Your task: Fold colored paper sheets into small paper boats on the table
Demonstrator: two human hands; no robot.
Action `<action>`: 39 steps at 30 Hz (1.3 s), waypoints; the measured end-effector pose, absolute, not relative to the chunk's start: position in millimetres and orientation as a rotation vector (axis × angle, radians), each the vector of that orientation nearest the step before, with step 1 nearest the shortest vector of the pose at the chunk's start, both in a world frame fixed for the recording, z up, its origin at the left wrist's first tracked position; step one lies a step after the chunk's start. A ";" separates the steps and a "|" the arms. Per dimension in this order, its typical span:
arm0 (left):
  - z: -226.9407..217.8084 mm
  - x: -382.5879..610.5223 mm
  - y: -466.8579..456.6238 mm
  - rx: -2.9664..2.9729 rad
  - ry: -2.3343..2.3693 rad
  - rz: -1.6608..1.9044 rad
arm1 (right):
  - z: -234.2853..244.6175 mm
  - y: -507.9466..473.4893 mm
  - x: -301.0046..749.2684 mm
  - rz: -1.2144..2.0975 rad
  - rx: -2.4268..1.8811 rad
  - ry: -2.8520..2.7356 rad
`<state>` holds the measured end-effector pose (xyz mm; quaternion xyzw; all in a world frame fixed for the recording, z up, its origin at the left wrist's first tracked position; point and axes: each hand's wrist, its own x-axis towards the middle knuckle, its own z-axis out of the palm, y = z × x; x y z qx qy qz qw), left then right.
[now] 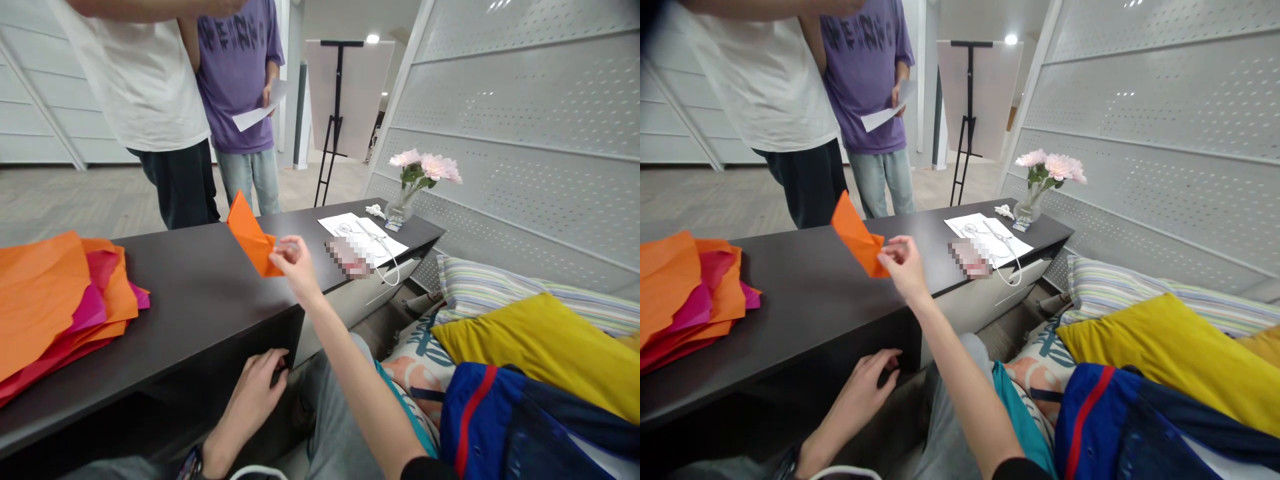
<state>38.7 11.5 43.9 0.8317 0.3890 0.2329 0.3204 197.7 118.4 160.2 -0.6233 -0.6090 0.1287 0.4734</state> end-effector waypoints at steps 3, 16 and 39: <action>47.9 26.1 11.1 1.782 1.124 0.887 | 124.7 52.0 166.0 1.158 -0.813 -1.084; 54.0 -10.5 21.9 0.945 1.149 1.470 | 75.4 32.1 151.1 1.627 -0.702 -0.955; 77.2 3.3 10.9 1.026 1.118 1.483 | 86.6 25.0 164.6 1.471 -0.759 -1.161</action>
